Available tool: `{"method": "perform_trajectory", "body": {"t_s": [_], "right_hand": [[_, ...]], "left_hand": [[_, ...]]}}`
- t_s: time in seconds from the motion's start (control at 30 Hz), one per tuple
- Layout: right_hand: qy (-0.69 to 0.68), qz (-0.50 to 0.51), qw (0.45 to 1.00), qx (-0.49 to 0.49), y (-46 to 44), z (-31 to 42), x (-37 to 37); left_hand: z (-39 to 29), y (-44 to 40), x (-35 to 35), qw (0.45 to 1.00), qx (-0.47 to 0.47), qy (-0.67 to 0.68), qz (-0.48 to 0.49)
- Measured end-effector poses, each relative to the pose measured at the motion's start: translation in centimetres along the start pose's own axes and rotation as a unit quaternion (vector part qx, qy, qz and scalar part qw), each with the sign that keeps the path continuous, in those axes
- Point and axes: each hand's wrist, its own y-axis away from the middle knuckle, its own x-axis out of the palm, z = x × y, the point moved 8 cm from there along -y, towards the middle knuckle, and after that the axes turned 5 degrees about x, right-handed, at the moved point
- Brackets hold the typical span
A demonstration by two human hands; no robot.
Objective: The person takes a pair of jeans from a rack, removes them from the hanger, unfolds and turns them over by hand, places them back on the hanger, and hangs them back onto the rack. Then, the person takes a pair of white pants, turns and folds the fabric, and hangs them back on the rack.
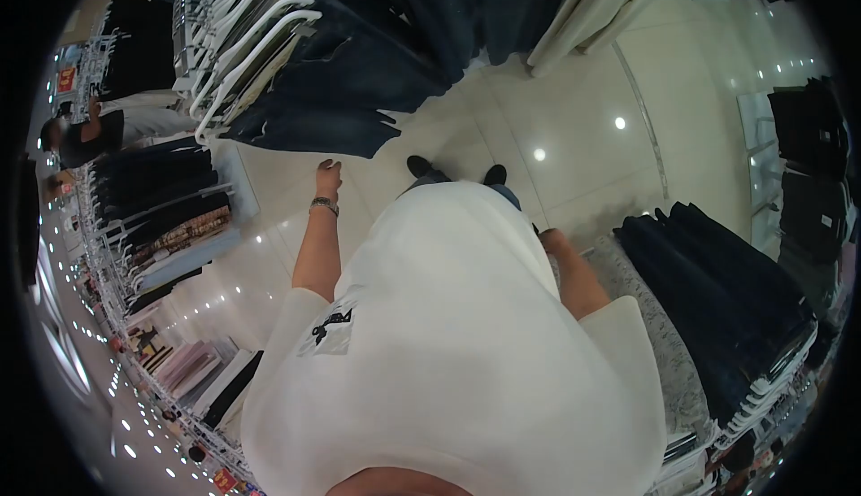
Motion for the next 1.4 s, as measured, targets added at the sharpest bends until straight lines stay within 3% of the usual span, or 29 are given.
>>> {"method": "perform_trajectory", "body": {"t_s": [0.07, 0.13, 0.23, 0.27, 0.33, 0.37, 0.43, 0.57, 0.63, 0.67, 0.73, 0.83, 0.9, 1.0, 1.1, 1.2, 1.27, 1.3, 1.4], "right_hand": [[-0.079, 0.003, 0.996, 0.048, 0.9, 0.6, -0.4], [-0.155, 0.007, 0.983, 0.096, 1.3, 0.7, -0.9], [-0.194, 0.003, 0.981, -0.007, -3.2, 3.0, -2.3], [-0.067, -0.007, 0.993, -0.097, -5.6, 4.5, -3.1], [0.184, -0.025, 0.946, -0.266, -9.4, 7.1, -4.1], [-0.177, 0.041, 0.981, -0.069, -9.0, 6.9, -6.3], [-0.351, 0.027, 0.936, 0.014, -8.5, 8.8, -9.6], [-0.403, -0.052, 0.913, -0.023, -5.1, 11.9, -15.9], [-0.432, -0.061, 0.9, -0.025, -2.9, 12.6, -17.4], [-0.425, -0.051, 0.904, -0.024, -3.2, 11.8, -17.6], [-0.394, -0.074, 0.916, 0.006, -3.2, 9.4, -18.1], [-0.346, -0.101, 0.93, 0.065, -1.3, 6.9, -19.0], [-0.327, -0.101, 0.939, 0.039, -2.3, 4.2, -18.4], [-0.311, -0.109, 0.944, 0.008, -1.8, 4.4, -19.1], [-0.33, -0.113, 0.937, 0.029, 0.3, 7.2, -21.1], [-0.319, -0.116, 0.939, 0.062, 0.9, 10.0, -22.9], [-0.308, -0.113, 0.943, 0.055, 0.4, 11.2, -24.0], [-0.309, -0.109, 0.944, 0.04, -0.2, 11.2, -24.5], [-0.367, -0.096, 0.924, 0.052, -2.9, 9.6, -25.0]], "left_hand": [[-3.2, 1.8, 3.3, 0.996, -0.004, 0.027, 0.086], [-10.7, 5.3, 4.7, 0.983, 0.005, 0.063, 0.171], [-20.6, 8.4, 6.4, 0.969, 0.033, 0.1, 0.222], [-22.6, 8.0, 7.5, 0.965, 0.058, 0.098, 0.237], [-26.5, 6.5, 9.4, 0.953, 0.108, 0.09, 0.268], [-28.3, 5.9, 10.2, 0.951, 0.125, 0.087, 0.269], [-32.7, 4.6, 12.0, 0.944, 0.163, 0.082, 0.276], [-40.4, -0.8, 15.0, 0.944, 0.257, 0.087, 0.188], [-43.2, -3.1, 15.7, 0.952, 0.225, 0.156, 0.14], [-45.0, -3.9, 15.6, 0.939, 0.267, 0.197, 0.086], [-48.0, -5.3, 16.4, 0.919, 0.323, 0.201, 0.102], [-49.8, -7.5, 17.2, 0.916, 0.364, 0.152, 0.078], [-50.5, -7.6, 16.9, 0.917, 0.389, 0.079, 0.044], [-49.6, -7.4, 18.2, 0.931, 0.354, 0.054, 0.077], [-48.5, -4.3, 20.8, 0.912, 0.36, 0.096, 0.171], [-45.1, 0.4, 24.5, 0.912, 0.333, -0.034, 0.236], [-46.2, 5.5, 25.0, 0.895, 0.334, 0.003, 0.295], [-48.5, 8.2, 23.3, 0.891, 0.296, -0.044, 0.341], [-42.8, 7.8, 30.4, 0.863, 0.424, 0.052, 0.27]]}}
